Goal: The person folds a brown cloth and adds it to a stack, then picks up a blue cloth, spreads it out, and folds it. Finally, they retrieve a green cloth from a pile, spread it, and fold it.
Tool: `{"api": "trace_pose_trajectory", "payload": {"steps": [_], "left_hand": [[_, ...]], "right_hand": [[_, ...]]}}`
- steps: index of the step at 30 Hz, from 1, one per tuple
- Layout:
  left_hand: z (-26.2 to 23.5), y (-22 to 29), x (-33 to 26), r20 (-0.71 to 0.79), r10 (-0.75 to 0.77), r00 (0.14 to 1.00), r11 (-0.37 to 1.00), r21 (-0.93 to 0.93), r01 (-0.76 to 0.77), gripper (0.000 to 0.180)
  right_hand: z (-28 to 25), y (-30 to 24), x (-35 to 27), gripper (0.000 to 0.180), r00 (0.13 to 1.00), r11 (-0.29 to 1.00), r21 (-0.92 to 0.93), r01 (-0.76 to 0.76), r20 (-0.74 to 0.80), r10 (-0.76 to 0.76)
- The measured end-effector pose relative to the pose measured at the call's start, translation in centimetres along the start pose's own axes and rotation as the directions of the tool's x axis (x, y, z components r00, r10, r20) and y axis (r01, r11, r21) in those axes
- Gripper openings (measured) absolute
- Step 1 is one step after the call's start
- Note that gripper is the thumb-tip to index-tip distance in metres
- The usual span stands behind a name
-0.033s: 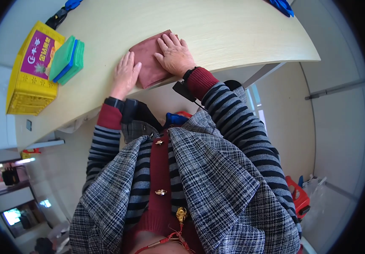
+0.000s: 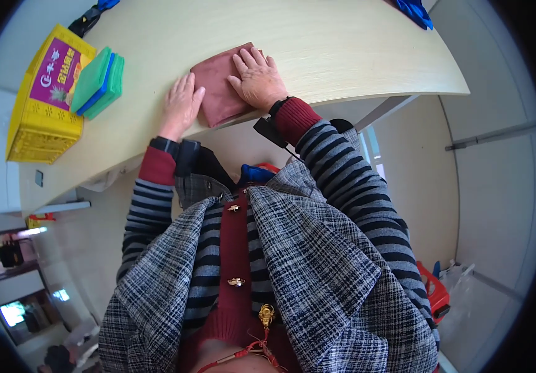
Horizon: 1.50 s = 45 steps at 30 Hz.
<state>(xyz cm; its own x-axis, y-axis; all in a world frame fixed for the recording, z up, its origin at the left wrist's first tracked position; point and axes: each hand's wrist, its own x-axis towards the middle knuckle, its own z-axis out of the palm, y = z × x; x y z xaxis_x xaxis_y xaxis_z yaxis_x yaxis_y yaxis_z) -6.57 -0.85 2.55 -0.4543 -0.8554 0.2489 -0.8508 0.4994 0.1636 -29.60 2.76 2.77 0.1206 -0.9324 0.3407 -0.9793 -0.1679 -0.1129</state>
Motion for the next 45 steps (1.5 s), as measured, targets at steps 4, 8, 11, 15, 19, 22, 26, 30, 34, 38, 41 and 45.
{"api": "trace_pose_trajectory", "payload": {"steps": [4, 8, 11, 15, 19, 22, 26, 30, 34, 38, 41, 45], "left_hand": [[-1.5, 1.2, 1.4, -0.104, 0.065, 0.992, 0.998, 0.022, -0.063, 0.058], [0.6, 2.0, 2.7, -0.086, 0.121, 0.989, 0.993, 0.013, -0.120, 0.058], [1.6, 2.7, 2.6, -0.093, 0.082, 0.992, 0.995, -0.051, -0.087, 0.058], [1.7, 3.4, 2.5, -0.108, 0.086, 0.990, 0.995, -0.032, -0.089, 0.059], [2.4, 3.8, -0.4, -0.172, 0.172, 0.970, 0.985, 0.026, -0.171, 0.061], [2.0, 4.6, -2.7, -0.214, 0.190, 0.958, 0.982, 0.040, -0.185, 0.062], [2.6, 4.9, -2.5, -0.179, 0.122, 0.976, 0.991, -0.037, -0.131, 0.066], [2.4, 3.8, -4.5, -0.143, 0.058, 0.988, 0.994, -0.087, -0.071, 0.070], [1.0, 2.8, -6.1, -0.052, 0.057, 0.997, 0.983, -0.172, -0.065, 0.073], [2.7, 2.3, -5.4, -0.162, 0.050, 0.986, 0.984, -0.161, -0.076, 0.075], [3.5, 1.7, -5.0, -0.172, 0.074, 0.982, 0.996, -0.030, -0.080, 0.077], [2.5, 1.9, -5.4, -0.142, 0.108, 0.984, 0.994, 0.038, -0.104, 0.078]], "right_hand": [[-1.0, -0.2, 1.0, 0.059, 0.998, 0.998, -0.033, 0.059, 0.031, -0.058], [-0.5, -1.3, 1.3, 0.059, 0.992, 0.992, 0.020, 0.128, -0.021, -0.127], [0.8, -1.2, 0.9, 0.057, 0.996, 0.997, 0.031, 0.077, -0.047, -0.076], [1.3, -0.3, 1.6, 0.055, 0.997, 0.997, 0.057, 0.055, -0.064, -0.051], [2.1, -1.5, 2.1, 0.052, 0.983, 0.992, 0.036, 0.125, -0.143, -0.119], [1.0, -1.8, 2.5, 0.050, 0.980, 0.978, 0.120, 0.173, -0.116, -0.159], [3.3, -0.2, 2.8, 0.049, 0.973, 0.983, 0.013, 0.184, -0.141, -0.181], [4.4, 0.0, 2.5, 0.052, 0.986, 0.985, 0.054, 0.164, -0.045, -0.161], [3.1, -3.3, 2.4, 0.053, 0.978, 0.959, 0.193, 0.207, -0.076, -0.195], [3.7, -7.8, 1.3, 0.053, 0.975, 0.950, 0.221, 0.222, -0.021, -0.223], [4.3, -6.7, 1.6, 0.053, 0.978, 0.966, 0.151, 0.210, -0.026, -0.209], [4.0, -4.7, 1.3, 0.053, 0.984, 0.982, 0.068, 0.178, -0.008, -0.178]]}}
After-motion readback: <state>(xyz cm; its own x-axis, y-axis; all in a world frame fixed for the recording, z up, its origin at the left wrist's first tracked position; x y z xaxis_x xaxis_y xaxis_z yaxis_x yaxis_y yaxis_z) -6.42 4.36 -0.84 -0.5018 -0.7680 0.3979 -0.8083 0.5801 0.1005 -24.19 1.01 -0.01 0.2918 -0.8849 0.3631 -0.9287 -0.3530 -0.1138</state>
